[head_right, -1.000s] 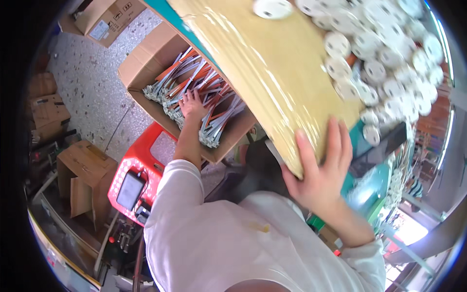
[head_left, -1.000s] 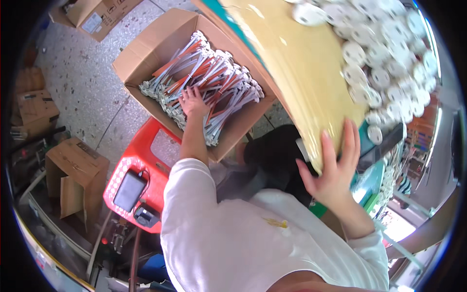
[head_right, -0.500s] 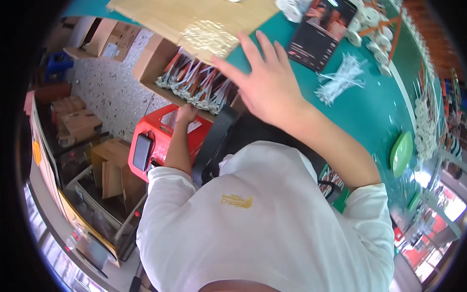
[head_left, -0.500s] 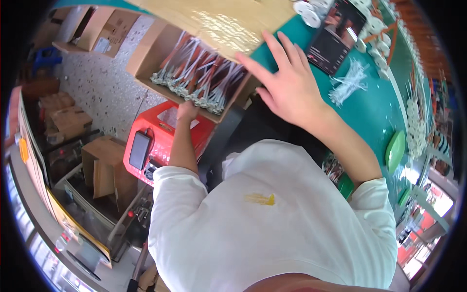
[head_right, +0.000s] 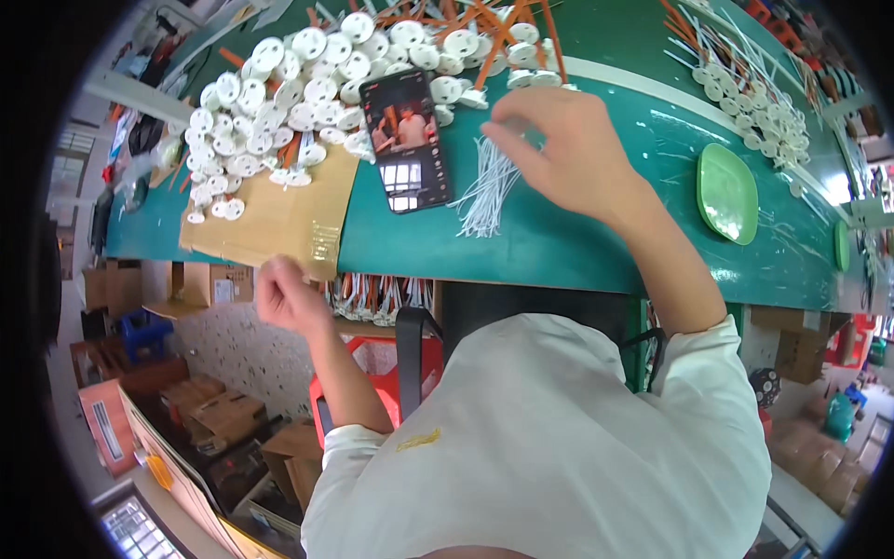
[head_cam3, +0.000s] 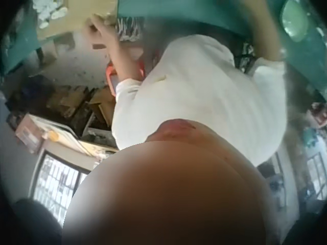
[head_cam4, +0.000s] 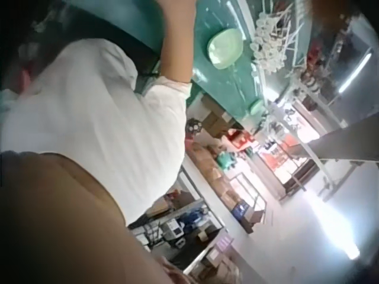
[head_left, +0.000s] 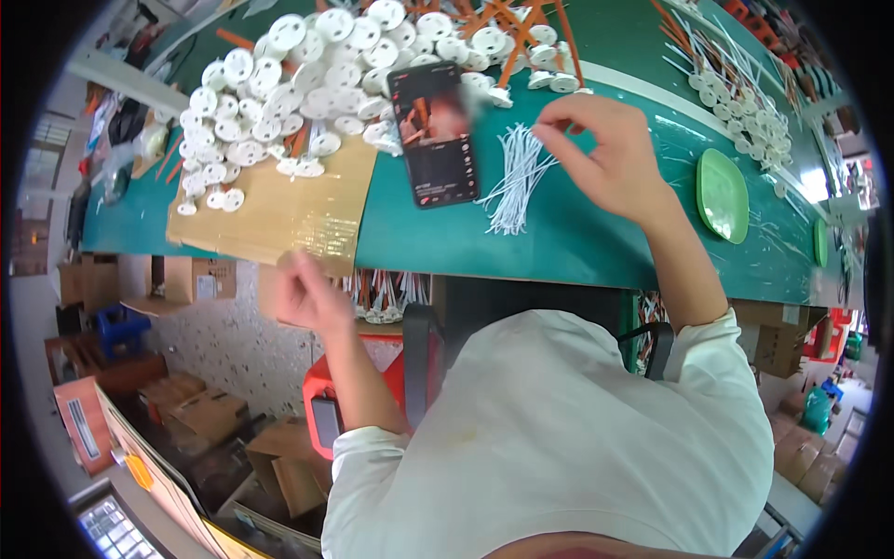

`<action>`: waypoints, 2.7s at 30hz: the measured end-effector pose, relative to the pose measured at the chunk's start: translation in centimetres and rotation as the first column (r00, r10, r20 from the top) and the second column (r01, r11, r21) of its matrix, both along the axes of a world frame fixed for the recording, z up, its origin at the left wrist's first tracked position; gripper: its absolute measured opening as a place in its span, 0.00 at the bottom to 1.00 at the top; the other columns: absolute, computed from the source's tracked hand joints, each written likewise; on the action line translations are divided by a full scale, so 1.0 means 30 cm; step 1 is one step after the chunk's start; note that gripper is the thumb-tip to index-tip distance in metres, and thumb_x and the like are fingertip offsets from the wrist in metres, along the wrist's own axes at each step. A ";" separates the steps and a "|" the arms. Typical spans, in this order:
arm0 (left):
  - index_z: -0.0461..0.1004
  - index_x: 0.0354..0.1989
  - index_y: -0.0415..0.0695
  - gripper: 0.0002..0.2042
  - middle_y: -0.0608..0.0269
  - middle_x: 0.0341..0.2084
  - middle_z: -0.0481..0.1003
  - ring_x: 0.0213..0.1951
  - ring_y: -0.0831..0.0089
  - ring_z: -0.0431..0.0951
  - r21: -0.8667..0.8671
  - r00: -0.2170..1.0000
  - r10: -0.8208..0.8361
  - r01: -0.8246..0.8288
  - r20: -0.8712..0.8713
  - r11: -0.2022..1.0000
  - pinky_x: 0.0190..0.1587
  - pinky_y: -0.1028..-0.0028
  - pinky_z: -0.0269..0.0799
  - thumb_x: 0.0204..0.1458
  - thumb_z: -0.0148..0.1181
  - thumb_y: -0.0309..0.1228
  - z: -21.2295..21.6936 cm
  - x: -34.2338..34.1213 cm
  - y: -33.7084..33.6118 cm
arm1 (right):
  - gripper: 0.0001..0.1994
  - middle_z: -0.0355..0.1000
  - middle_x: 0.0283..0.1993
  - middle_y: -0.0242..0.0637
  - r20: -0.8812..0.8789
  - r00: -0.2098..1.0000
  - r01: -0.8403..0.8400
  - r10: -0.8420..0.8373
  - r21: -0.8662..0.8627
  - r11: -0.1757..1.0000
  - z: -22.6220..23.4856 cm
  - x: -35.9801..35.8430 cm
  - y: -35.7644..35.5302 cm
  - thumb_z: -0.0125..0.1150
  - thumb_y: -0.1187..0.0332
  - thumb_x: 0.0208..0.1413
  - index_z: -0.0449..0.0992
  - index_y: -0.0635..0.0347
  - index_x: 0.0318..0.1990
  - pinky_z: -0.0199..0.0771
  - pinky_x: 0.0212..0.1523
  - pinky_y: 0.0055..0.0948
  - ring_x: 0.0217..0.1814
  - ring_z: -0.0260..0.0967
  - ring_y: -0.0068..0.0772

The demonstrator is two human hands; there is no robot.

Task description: The worker bundles together light components and rods using plastic zip ties and places them into a storage box.

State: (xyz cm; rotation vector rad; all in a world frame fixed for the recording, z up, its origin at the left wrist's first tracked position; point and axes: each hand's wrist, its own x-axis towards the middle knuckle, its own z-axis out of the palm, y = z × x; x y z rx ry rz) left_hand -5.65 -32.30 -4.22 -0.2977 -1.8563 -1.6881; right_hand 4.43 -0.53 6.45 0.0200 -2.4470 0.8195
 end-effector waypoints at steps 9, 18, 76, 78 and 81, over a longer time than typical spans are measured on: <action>0.69 0.19 0.37 0.18 0.69 0.15 0.68 0.20 0.84 0.63 -0.316 0.989 -0.103 0.133 0.110 0.939 0.24 0.80 0.57 0.63 0.57 0.30 -0.070 -0.047 0.188 | 0.30 0.80 0.43 0.46 0.295 0.764 0.540 -0.573 0.192 0.819 -0.131 -0.245 0.461 0.69 0.48 0.49 0.77 0.63 0.52 0.77 0.51 0.36 0.48 0.78 0.46; 0.74 0.23 0.34 0.15 0.66 0.14 0.69 0.19 0.81 0.63 -0.437 0.991 -0.036 0.091 0.133 0.895 0.22 0.76 0.57 0.60 0.61 0.31 -0.076 -0.048 0.175 | 0.12 0.78 0.32 0.46 0.335 0.857 0.466 -0.392 -0.179 0.867 -0.107 -0.251 0.543 0.58 0.70 0.52 0.78 0.65 0.42 0.77 0.38 0.34 0.37 0.80 0.36; 0.56 0.25 0.46 0.18 0.67 0.15 0.57 0.21 0.72 0.60 0.663 0.465 -0.885 0.659 0.011 0.354 0.33 0.66 0.58 0.71 0.38 0.37 0.115 0.329 0.393 | 0.28 0.77 0.42 0.61 0.421 0.837 0.300 -0.350 0.182 0.936 -0.095 -0.136 0.474 0.57 0.71 0.48 0.64 0.57 0.60 0.76 0.47 0.50 0.46 0.75 0.63; 0.56 0.25 0.46 0.18 0.66 0.15 0.57 0.21 0.71 0.60 0.667 0.459 -0.888 0.660 0.006 0.346 0.33 0.66 0.58 0.71 0.38 0.37 0.117 0.319 0.397 | 0.28 0.76 0.42 0.61 0.504 0.786 0.316 -0.358 0.170 0.933 -0.024 -0.079 0.422 0.56 0.72 0.48 0.64 0.57 0.61 0.75 0.47 0.50 0.46 0.75 0.63; 0.56 0.25 0.46 0.18 0.66 0.16 0.58 0.21 0.71 0.61 0.653 0.446 -0.895 0.679 -0.006 0.334 0.33 0.66 0.57 0.71 0.38 0.37 0.122 0.304 0.412 | 0.27 0.75 0.42 0.64 0.590 0.733 0.282 -0.340 0.192 0.940 0.039 0.009 0.380 0.53 0.74 0.49 0.65 0.56 0.60 0.74 0.46 0.51 0.45 0.74 0.65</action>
